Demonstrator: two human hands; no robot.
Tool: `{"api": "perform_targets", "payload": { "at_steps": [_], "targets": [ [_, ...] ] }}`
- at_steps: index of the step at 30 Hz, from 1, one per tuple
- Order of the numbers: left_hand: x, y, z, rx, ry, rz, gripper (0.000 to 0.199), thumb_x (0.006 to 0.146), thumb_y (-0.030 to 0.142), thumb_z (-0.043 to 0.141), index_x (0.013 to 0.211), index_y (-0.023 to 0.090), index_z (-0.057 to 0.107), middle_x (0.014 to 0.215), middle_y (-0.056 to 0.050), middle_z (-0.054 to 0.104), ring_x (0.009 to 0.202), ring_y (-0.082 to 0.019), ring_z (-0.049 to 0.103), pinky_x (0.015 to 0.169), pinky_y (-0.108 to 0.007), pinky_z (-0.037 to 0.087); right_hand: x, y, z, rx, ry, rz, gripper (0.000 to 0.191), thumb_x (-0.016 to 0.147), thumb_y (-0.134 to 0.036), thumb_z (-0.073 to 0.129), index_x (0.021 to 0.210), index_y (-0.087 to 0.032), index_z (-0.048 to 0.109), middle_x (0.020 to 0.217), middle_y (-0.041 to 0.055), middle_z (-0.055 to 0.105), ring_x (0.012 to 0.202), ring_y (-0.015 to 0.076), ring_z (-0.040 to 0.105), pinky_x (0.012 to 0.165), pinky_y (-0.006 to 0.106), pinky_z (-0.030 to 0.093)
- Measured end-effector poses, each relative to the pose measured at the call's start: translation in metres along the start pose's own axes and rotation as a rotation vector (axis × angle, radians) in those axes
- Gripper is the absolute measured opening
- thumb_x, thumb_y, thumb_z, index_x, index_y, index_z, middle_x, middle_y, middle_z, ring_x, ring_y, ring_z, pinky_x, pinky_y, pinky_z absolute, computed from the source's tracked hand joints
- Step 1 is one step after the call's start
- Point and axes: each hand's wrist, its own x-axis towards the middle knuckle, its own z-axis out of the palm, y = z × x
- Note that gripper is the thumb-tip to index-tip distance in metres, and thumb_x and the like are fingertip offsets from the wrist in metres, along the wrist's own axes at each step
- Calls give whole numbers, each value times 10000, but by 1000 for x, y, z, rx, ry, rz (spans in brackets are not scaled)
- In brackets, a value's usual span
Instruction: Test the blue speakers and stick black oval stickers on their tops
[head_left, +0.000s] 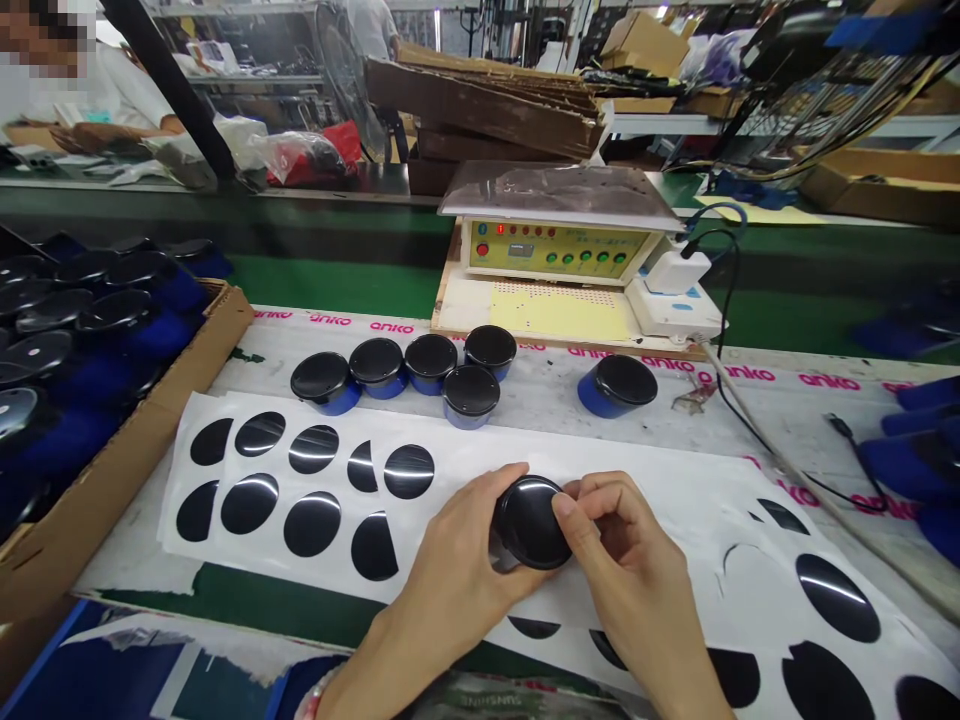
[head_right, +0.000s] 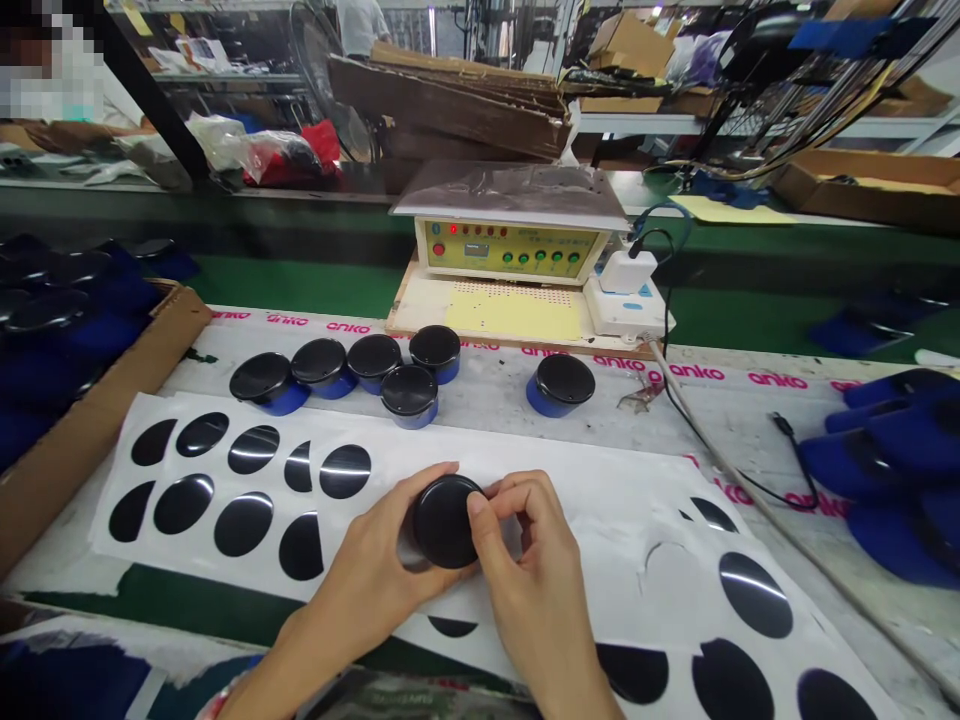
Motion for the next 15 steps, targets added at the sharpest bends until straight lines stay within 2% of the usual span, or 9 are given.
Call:
{"api": "perform_targets", "payload": {
  "at_steps": [2,4,7,9,12,14,15],
  "targets": [
    [2,-1,0,14,-4,-4,600,746,375,715,1266,270,436,1235,-15,585,1095,-195,585,965,-339,487,-2,2,2,-12,6,-11,192,891,-292,547,727,-217,483,813,-7,485,790,132,521,681,245,432],
    [2,-2,2,54,12,53,611,766,384,696,1291,268,405,1236,-26,580,1106,-194,577,969,-337,487,-4,4,3,-34,5,-10,189,897,-303,540,739,-220,475,816,-10,479,789,127,522,683,241,435],
    [-5,-3,6,233,17,261,654,836,314,624,1391,277,280,1317,-80,498,1194,-230,507,989,-390,472,0,8,-3,-29,-13,40,152,880,-355,559,844,-238,471,839,-11,516,787,132,558,681,246,462],
    [-10,-2,2,388,-19,385,618,875,264,558,1417,288,260,1348,-125,434,1212,-269,480,955,-424,488,7,11,-15,-36,-60,103,202,869,-406,561,944,-249,461,846,-3,573,791,149,602,686,262,489],
    [-3,3,-24,488,-70,507,501,901,266,509,1377,301,358,1345,-133,389,1192,-263,491,919,-368,507,25,9,-40,-183,-61,91,246,872,-465,525,978,-247,485,813,11,625,766,171,637,666,271,508],
    [25,6,-57,493,-21,520,494,900,271,516,1370,314,370,1358,-100,366,1188,-228,493,954,-323,476,36,2,-50,-304,-37,-26,239,874,-466,514,975,-249,504,823,19,632,760,177,639,610,256,505],
    [45,7,-77,497,56,490,513,896,273,526,1378,314,357,1354,-83,366,1164,-211,509,962,-309,461,39,-4,-51,-351,-67,-101,220,879,-446,511,985,-254,506,838,19,631,765,176,636,591,249,503]
  ]
}}
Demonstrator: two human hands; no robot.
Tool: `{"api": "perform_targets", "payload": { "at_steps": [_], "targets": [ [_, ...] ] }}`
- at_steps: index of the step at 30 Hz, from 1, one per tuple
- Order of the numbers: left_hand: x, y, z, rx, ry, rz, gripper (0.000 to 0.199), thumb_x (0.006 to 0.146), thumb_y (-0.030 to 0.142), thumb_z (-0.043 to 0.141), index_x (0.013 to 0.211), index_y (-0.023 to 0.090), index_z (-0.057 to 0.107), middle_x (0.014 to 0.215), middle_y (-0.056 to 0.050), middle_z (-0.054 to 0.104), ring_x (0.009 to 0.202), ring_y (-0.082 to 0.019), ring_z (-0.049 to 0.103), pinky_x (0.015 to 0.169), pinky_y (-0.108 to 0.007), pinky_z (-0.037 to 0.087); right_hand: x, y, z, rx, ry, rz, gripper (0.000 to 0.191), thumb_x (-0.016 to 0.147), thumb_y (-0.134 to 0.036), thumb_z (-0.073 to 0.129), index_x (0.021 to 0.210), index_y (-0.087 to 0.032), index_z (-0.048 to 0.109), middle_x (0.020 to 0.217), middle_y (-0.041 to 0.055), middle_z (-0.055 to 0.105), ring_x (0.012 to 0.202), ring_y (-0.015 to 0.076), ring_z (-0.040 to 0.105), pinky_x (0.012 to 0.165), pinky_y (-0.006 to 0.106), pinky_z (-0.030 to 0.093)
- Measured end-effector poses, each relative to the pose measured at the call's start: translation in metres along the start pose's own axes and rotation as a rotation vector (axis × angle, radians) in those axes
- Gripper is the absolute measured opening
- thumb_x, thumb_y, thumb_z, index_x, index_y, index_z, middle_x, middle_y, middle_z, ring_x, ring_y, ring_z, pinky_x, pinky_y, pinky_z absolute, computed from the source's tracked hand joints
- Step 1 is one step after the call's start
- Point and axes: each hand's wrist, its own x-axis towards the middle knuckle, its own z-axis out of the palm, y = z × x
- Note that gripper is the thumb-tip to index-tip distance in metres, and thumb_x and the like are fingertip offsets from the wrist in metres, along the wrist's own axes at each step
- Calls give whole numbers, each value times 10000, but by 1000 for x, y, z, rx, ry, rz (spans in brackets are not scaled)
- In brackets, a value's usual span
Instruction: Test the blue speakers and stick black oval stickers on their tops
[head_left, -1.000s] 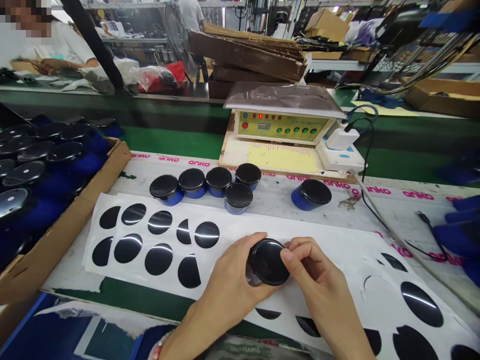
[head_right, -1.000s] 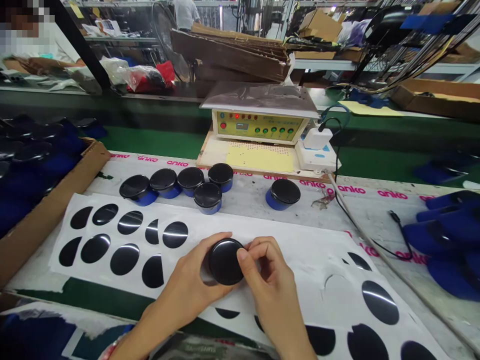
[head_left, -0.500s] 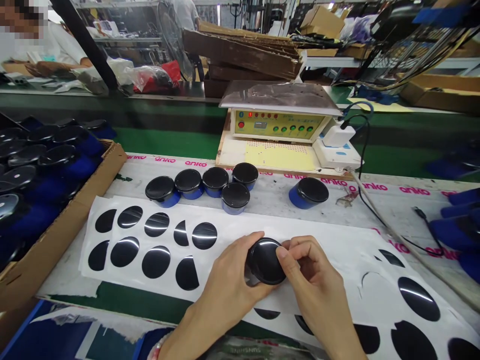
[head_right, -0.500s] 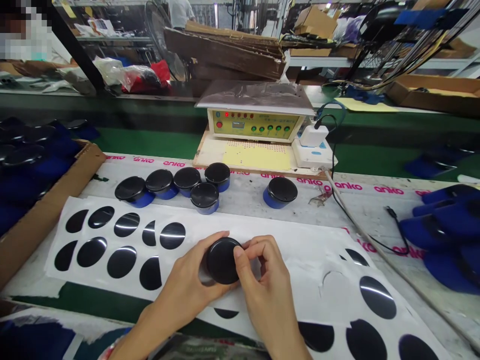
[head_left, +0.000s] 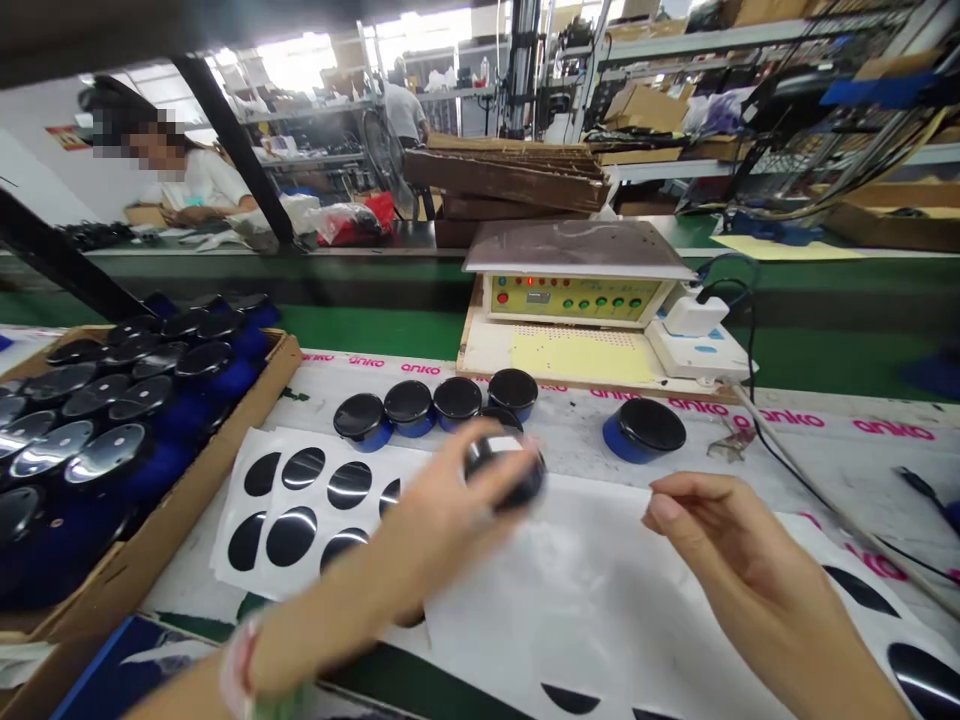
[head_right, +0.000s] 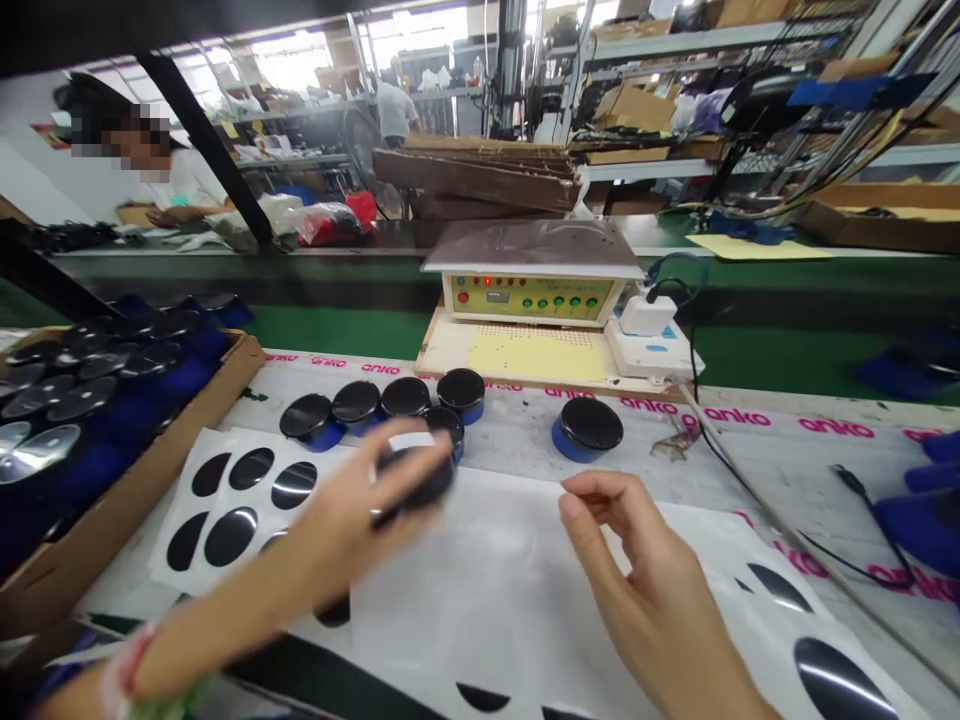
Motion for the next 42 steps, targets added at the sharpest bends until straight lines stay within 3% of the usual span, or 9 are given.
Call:
{"api": "perform_targets", "payload": {
  "at_steps": [4,8,12,18,22,26,32,37,42],
  "targets": [
    [78,-86,-45,127,114,-372,569,937,351,431,1403,69,268,1306,-142,372,1185,-307,475,1013,-470,358,7,-35,12,-81,-375,-345,150,926,-265,436,1067,-261,489,946,28,623,854,165,621,696,265,520],
    [120,-136,-54,145,90,-441,409,925,359,481,1256,119,467,1246,-106,492,1079,-245,550,939,-461,450,13,-63,42,-146,-687,-540,218,910,-149,407,1098,-202,504,1037,71,604,970,220,579,831,373,504],
    [133,-116,-49,124,-5,-302,403,923,379,481,1252,146,471,1282,-116,483,1126,-244,515,969,-499,409,30,-66,70,-186,-773,-610,217,894,-136,447,1100,-166,511,1062,83,568,992,235,540,857,408,488],
    [137,-39,-15,76,-466,56,772,653,566,727,1313,270,458,1355,-73,476,1245,-292,416,1039,-398,319,43,-77,102,-313,-836,-621,248,882,-196,537,1124,-152,506,1157,104,502,978,248,558,786,390,499],
    [133,-33,13,128,-580,65,507,745,439,673,1183,207,570,1197,-116,578,1131,-296,510,955,-380,383,45,-85,110,-372,-860,-639,287,860,-202,564,1134,-159,489,1162,103,496,927,250,578,678,345,467],
    [134,-39,12,141,-464,-38,476,697,399,705,1077,143,581,1051,-138,612,961,-309,587,811,-379,457,55,-88,113,-369,-917,-654,355,800,-220,621,1125,-185,485,1150,81,513,829,219,595,598,299,403],
    [79,0,-54,-21,42,-199,407,824,428,577,1151,222,452,1109,-47,597,985,-207,583,851,-310,450,62,-93,115,-347,-933,-658,408,714,-185,654,1081,-185,476,1115,72,525,786,212,585,575,283,364],
    [-30,26,-59,-1288,472,-785,357,745,495,632,938,196,600,1049,-72,667,947,-249,634,736,-290,522,58,-86,115,-253,-891,-676,368,739,-140,614,1073,-202,471,1059,62,538,876,208,570,640,281,406],
    [-76,10,-32,-1647,745,-1168,339,865,384,511,1012,99,622,1043,-160,666,915,-247,650,579,-251,525,56,-82,117,-92,-820,-670,317,714,-100,630,963,-196,460,995,28,542,833,183,550,680,297,408]
  ]
}}
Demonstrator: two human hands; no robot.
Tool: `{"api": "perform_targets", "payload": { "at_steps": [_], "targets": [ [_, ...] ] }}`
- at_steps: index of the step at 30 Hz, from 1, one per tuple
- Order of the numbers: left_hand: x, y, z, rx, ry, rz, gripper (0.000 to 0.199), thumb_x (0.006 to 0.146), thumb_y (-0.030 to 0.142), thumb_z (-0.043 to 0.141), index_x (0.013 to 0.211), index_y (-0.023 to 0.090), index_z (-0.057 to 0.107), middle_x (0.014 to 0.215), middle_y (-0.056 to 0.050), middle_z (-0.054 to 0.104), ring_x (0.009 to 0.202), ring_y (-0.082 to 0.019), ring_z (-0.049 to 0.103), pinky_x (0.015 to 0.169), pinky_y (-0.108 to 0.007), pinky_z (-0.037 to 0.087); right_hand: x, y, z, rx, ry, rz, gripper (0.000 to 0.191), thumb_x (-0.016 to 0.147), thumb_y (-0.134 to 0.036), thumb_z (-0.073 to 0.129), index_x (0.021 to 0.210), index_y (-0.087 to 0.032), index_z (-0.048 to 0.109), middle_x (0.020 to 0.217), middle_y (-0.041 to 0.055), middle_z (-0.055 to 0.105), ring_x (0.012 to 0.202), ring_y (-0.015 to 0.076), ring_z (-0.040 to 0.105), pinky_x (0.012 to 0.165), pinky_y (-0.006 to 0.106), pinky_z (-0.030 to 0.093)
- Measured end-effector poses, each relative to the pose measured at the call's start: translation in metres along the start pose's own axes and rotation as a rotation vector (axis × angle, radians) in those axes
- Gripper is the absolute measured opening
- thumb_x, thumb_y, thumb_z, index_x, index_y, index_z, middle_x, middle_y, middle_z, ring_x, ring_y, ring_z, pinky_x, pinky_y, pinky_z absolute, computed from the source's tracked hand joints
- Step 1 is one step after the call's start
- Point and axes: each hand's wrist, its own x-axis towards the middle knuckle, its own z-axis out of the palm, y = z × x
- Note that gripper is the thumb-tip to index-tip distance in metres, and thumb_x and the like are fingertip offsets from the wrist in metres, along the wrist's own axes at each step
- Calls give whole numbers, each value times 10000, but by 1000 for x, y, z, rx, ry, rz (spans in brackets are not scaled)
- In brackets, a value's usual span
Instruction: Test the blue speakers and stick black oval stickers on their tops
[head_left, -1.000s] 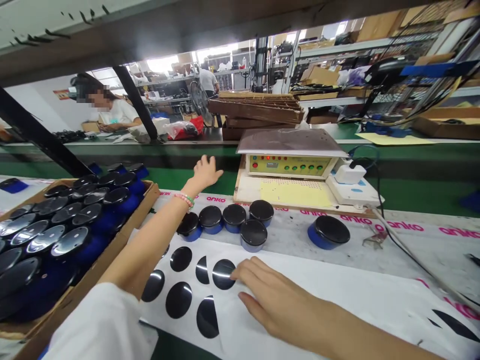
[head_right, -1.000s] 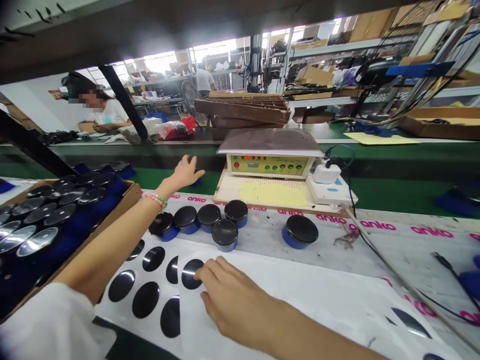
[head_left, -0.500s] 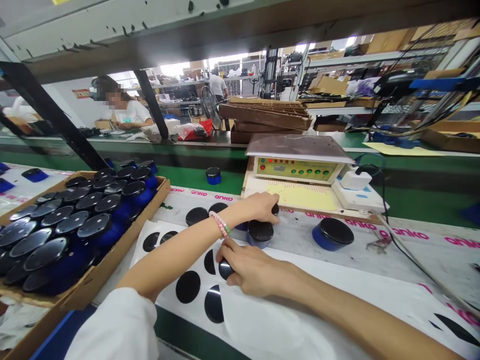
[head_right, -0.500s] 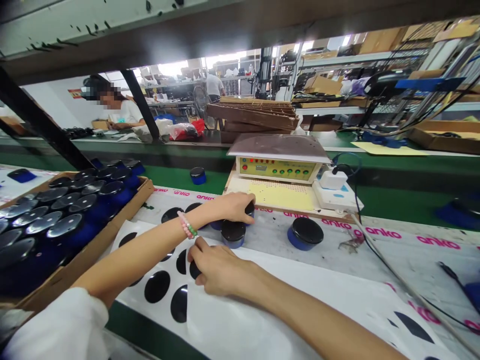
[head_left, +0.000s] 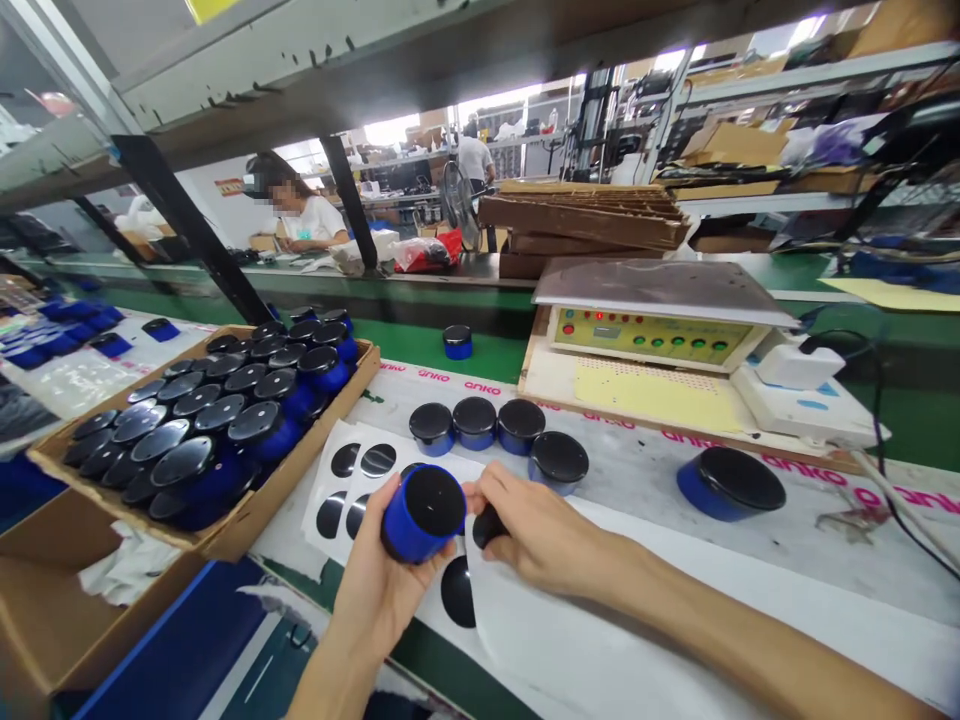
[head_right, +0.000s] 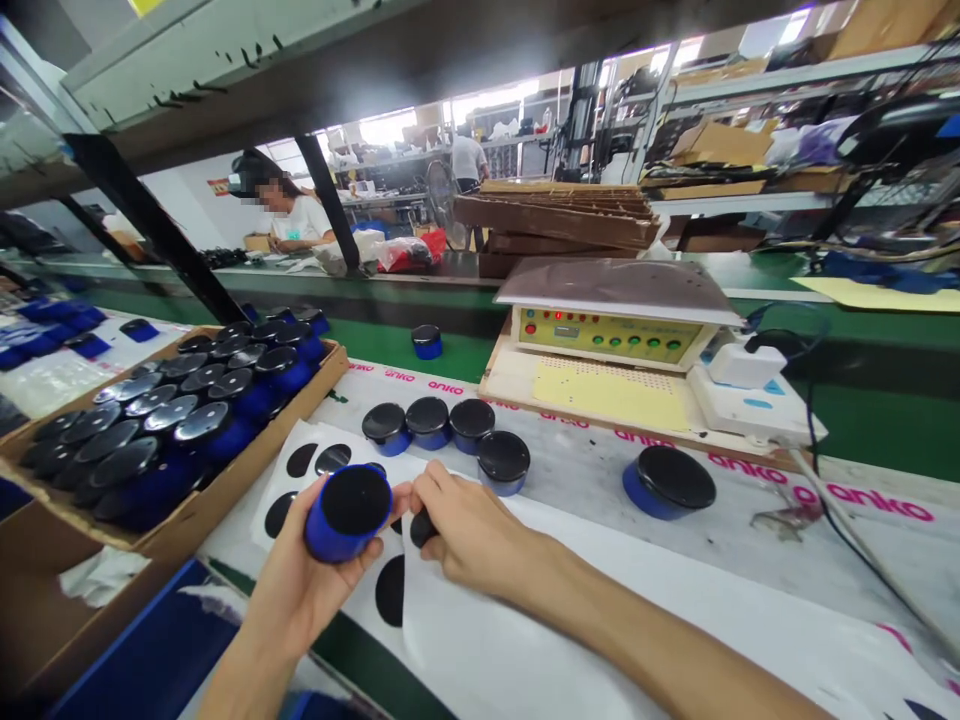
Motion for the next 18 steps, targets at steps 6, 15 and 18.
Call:
{"api": "perform_targets", "payload": {
  "at_steps": [6,15,18],
  "targets": [
    [8,3,0,99,-10,-2,277,892,347,488,1007,138,630,1054,-114,670,919,-220,647,626,-266,536,-3,-2,0,21,32,8,235,811,-137,575,1013,-214,482,1093,42,489,821,159,539,726,302,431],
    [15,17,-29,329,-194,-120,293,806,421,601,941,170,673,1085,-60,660,891,-213,648,750,-260,510,-7,3,2,128,52,-50,157,855,-79,505,935,-209,468,978,29,481,874,149,505,758,279,444],
    [14,20,-32,326,-302,-199,369,787,452,608,978,146,687,1026,-85,676,788,-222,664,688,-262,506,-7,4,2,122,52,-72,144,863,-81,497,933,-205,476,972,38,492,881,158,502,766,287,444]
  ]
}}
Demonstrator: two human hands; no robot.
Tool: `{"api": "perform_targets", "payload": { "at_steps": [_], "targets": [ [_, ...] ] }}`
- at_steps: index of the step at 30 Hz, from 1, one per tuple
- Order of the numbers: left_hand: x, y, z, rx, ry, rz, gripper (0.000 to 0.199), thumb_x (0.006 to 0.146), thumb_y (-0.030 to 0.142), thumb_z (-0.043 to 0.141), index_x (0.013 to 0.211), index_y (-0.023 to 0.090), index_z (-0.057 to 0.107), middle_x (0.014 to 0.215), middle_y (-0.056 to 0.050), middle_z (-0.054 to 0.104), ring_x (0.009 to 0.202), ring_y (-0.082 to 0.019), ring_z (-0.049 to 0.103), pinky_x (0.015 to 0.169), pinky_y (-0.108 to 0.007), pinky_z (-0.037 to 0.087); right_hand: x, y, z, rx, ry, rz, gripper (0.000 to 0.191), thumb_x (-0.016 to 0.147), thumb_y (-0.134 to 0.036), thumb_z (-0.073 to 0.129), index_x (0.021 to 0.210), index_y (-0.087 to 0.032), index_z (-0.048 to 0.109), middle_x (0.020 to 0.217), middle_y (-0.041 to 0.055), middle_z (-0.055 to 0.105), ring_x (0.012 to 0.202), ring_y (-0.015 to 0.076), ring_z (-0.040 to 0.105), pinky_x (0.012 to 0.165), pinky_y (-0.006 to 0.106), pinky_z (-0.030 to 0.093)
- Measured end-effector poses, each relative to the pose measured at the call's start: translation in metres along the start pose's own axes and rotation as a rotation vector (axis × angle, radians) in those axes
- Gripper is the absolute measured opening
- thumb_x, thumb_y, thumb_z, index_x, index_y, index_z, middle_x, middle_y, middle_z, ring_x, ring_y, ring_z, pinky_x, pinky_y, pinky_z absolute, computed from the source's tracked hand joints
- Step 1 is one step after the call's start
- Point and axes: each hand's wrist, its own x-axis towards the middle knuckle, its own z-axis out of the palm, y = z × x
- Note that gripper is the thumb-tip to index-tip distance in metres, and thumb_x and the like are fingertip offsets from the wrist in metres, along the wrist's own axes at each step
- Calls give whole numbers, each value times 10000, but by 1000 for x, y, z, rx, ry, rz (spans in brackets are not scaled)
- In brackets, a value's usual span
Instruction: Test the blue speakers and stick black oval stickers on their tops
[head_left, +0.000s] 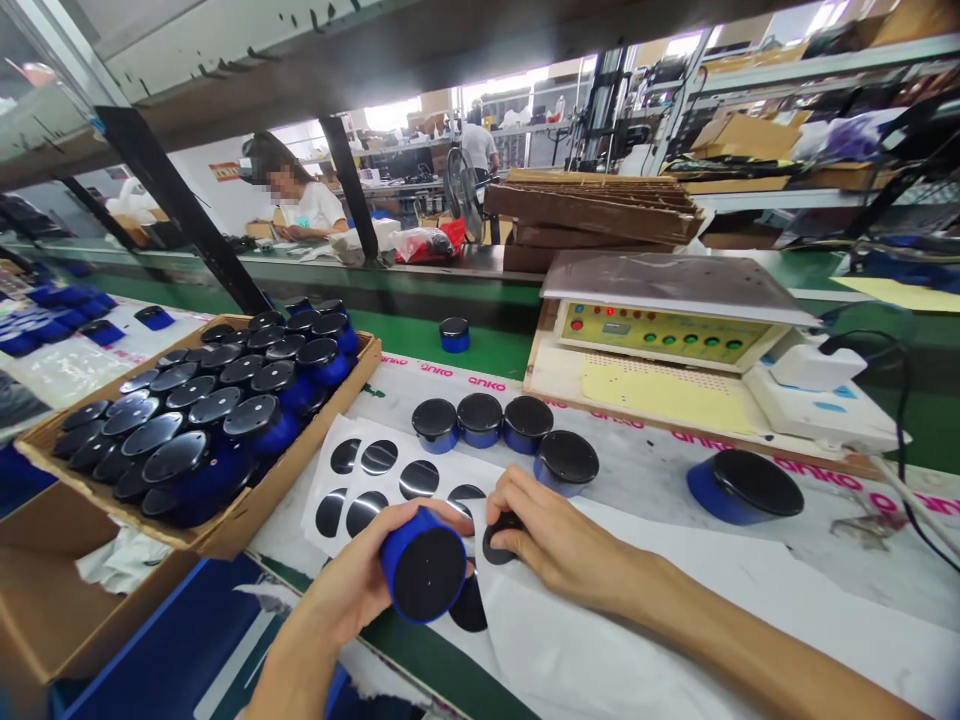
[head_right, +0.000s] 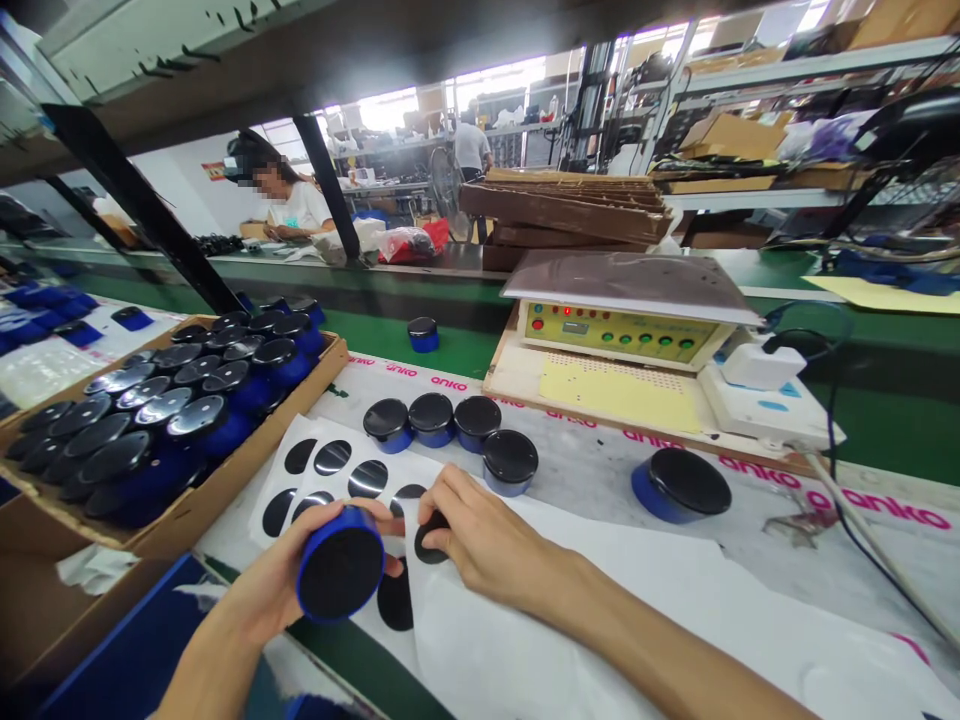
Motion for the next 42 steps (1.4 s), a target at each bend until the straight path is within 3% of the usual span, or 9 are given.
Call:
{"api": "perform_targets", "payload": {
  "at_steps": [4,11,16,21,23,25,28,31,42],
  "targets": [
    [3,-1,-2,18,-46,-77,432,834,440,556,1107,122,662,970,-105,690,669,-153,624,571,-208,471,1,3,2,-29,-1,-11,129,864,-98,502,942,-199,486,989,50,491,886,169,508,769,301,451],
    [7,-3,-6,180,12,-40,365,858,432,513,1069,194,692,1196,-45,615,1018,-198,591,802,-219,482,-4,10,-3,2,32,-117,48,901,-170,511,942,-196,512,952,46,505,826,142,517,732,271,459],
    [-2,-2,2,418,116,50,417,850,490,508,1145,230,646,1382,-18,465,1320,-248,345,1037,-295,356,-27,7,-18,-113,62,-242,141,940,-199,442,868,-196,564,841,55,571,774,160,518,683,289,460],
    [-5,-32,25,935,460,513,742,731,377,701,1368,354,322,1539,-50,113,1117,-280,526,939,-445,448,-52,-14,-31,259,530,213,142,819,-350,638,782,-231,568,737,7,579,618,153,555,542,272,456],
    [0,-51,33,1151,407,799,864,694,274,740,1381,388,228,1534,-71,112,1155,-298,504,946,-478,442,-53,-24,-30,457,530,433,246,751,-441,687,773,-219,583,687,-6,570,522,133,529,480,259,433],
    [7,-66,38,1226,268,910,955,676,232,763,1392,403,155,1501,-81,225,1241,-308,438,999,-496,398,-51,-30,-25,612,381,551,302,738,-487,680,755,-200,587,612,-23,545,482,115,496,495,256,425],
    [13,-77,37,1046,190,681,1041,628,285,815,1402,390,126,1426,-62,378,1245,-275,446,1014,-453,402,-46,-30,-14,724,253,609,326,794,-499,617,718,-187,559,597,-32,510,561,113,479,570,242,412],
    [15,-78,33,888,180,498,1039,615,333,825,1398,386,144,1336,-9,489,1211,-229,483,1029,-395,386,-42,-28,-2,753,283,611,350,823,-508,574,695,-187,520,721,-15,478,678,122,466,623,232,411],
    [14,-79,33,914,173,527,973,635,328,803,1379,368,178,1277,47,536,1128,-184,542,981,-306,411,-32,-32,13,719,299,579,332,822,-459,583,639,-193,507,790,0,466,739,143,481,685,256,432]
  ]
}}
